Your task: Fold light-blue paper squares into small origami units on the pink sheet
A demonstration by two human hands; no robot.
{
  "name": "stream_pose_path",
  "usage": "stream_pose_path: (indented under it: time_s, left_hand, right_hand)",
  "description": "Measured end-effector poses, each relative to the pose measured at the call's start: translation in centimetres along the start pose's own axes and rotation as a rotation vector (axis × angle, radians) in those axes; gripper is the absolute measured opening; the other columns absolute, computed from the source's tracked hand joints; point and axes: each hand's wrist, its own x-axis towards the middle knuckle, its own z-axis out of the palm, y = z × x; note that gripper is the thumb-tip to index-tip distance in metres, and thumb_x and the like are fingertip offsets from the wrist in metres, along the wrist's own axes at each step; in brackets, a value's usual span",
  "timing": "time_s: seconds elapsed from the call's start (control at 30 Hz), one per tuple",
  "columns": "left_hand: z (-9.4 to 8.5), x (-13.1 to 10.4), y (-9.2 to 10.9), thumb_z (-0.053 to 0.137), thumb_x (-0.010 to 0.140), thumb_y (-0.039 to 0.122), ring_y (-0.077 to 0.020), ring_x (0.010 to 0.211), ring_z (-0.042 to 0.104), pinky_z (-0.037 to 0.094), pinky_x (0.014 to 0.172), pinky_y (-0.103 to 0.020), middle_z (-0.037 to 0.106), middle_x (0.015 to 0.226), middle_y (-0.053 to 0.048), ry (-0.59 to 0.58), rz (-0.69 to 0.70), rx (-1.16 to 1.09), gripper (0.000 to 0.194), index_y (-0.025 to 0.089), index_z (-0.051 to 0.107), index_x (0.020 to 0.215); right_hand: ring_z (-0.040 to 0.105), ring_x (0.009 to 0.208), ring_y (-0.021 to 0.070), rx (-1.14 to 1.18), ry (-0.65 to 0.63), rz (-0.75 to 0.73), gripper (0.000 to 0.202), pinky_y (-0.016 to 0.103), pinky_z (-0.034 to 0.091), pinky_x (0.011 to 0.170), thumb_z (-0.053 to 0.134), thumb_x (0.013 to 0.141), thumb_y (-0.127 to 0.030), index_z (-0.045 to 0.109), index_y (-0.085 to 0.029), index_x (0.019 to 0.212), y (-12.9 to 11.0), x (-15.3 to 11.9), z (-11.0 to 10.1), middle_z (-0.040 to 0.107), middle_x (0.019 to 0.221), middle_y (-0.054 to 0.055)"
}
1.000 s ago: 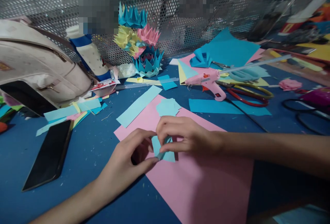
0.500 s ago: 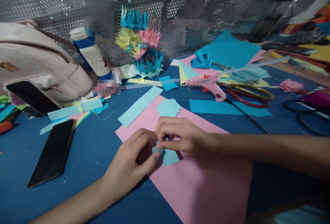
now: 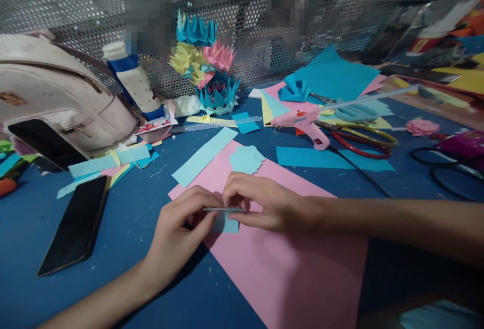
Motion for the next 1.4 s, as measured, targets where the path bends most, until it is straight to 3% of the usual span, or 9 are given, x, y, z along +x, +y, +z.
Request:
stream_pose_path:
  time_s: [0.2,0.33,0.5,0.67,0.9,1.1,1.17,1.27,1.4]
  left_hand:
    - [-1.0,-0.9,-0.4,0.051,0.091,0.007,-0.0158,0.083,0.06,0.048,0.07,-0.027,0.067,0.092,-0.006,-0.024,0.372,0.244,0.023,0.019,0.067,0.103]
    - [-0.6,-1.3,-1.1,0.044,0.095,0.009,-0.0181,0.075,0.058,0.046,0.064,-0.032,0.069,0.09,-0.009,-0.102,0.569,0.494,0.024,0.013,0.065,0.105]
    - [-0.3,-1.2,-1.1,0.041,0.095,0.011,-0.0188,0.069,0.054,0.045,0.059,-0.032,0.067,0.079,-0.01,-0.127,0.548,0.553,0.025,0.012,0.065,0.094]
    - [-0.3,-1.3,-0.9,0.04,0.095,0.011,-0.0189,0.068,0.055,0.044,0.06,-0.032,0.066,0.075,-0.008,-0.102,0.574,0.669,0.027,0.013,0.065,0.085]
    - [0.0,-1.5,-1.0,0.059,0.09,0.026,-0.0231,0.082,0.063,0.046,0.071,-0.037,0.074,0.094,-0.005,-0.114,0.549,0.641,0.018,0.016,0.068,0.101]
    - [-0.5,-1.5,-1.2,0.058,0.089,0.046,-0.0255,0.091,0.066,0.05,0.081,-0.04,0.074,0.106,-0.005,-0.217,0.584,0.585,0.037,0.016,0.067,0.108]
    - [-0.9,-1.5,-1.0,0.053,0.093,0.042,-0.0238,0.094,0.067,0.052,0.084,-0.038,0.074,0.107,-0.004,-0.269,0.658,0.568,0.035,0.016,0.066,0.111]
    - [-1.3,-1.5,-0.4,0.044,0.097,0.017,-0.0192,0.096,0.067,0.054,0.088,-0.033,0.074,0.109,-0.003,-0.346,0.791,0.596,0.028,0.015,0.064,0.116]
    - [-1.5,-1.6,0.5,0.041,0.092,0.004,-0.0183,0.096,0.067,0.055,0.087,-0.029,0.072,0.112,-0.005,-0.398,0.884,0.678,0.034,0.011,0.065,0.116]
  right_hand:
    - [0.049,0.075,0.0133,-0.426,0.032,-0.177,0.014,0.025,0.039,0.066,0.049,0.088,-0.005,0.057,-0.016,0.083,0.4,0.1,-1.1,0.057,0.082,0.003]
    - [0.048,0.074,0.0153,-0.83,-0.115,-0.381,0.027,0.029,0.034,0.061,0.039,0.097,-0.01,0.06,-0.018,0.082,0.1,0.3,-1.7,0.06,0.079,0.003]
    - [0.042,0.062,0.0137,-0.854,-0.248,-0.56,0.027,0.031,0.031,0.054,0.04,0.099,-0.017,0.06,-0.02,0.082,0.3,0.3,-1.7,0.052,0.071,-0.001]
    - [0.045,0.06,0.0135,-0.74,-0.179,-0.69,0.017,0.031,0.031,0.049,0.048,0.095,-0.019,0.064,-0.018,0.091,0.3,-0.1,-1.2,0.055,0.073,0.001]
    - [0.048,0.063,0.0143,-0.82,-0.24,-0.647,0.018,0.031,0.031,0.05,0.048,0.095,-0.019,0.062,-0.022,0.085,0.8,-0.2,-2.8,0.059,0.072,0.0]
    - [0.045,0.056,0.0124,-0.59,-0.291,-0.123,0.039,0.028,0.029,0.055,0.037,0.1,-0.031,0.057,-0.019,0.07,1.6,0.0,-3.2,0.055,0.061,-0.001]
    - [0.046,0.057,0.0117,-0.515,-0.293,-0.071,0.039,0.027,0.029,0.056,0.039,0.099,-0.033,0.057,-0.018,0.068,1.7,0.0,-3.0,0.056,0.06,-0.002]
    - [0.047,0.058,0.0113,-0.479,-0.261,-0.052,0.039,0.026,0.029,0.057,0.039,0.1,-0.033,0.058,-0.018,0.069,2.0,-0.2,-2.9,0.057,0.061,-0.001]
    - [0.051,0.063,0.011,-0.559,-0.275,-0.192,0.037,0.026,0.031,0.059,0.031,0.102,-0.025,0.06,-0.019,0.081,2.4,-0.4,-3.2,0.061,0.071,0.0]
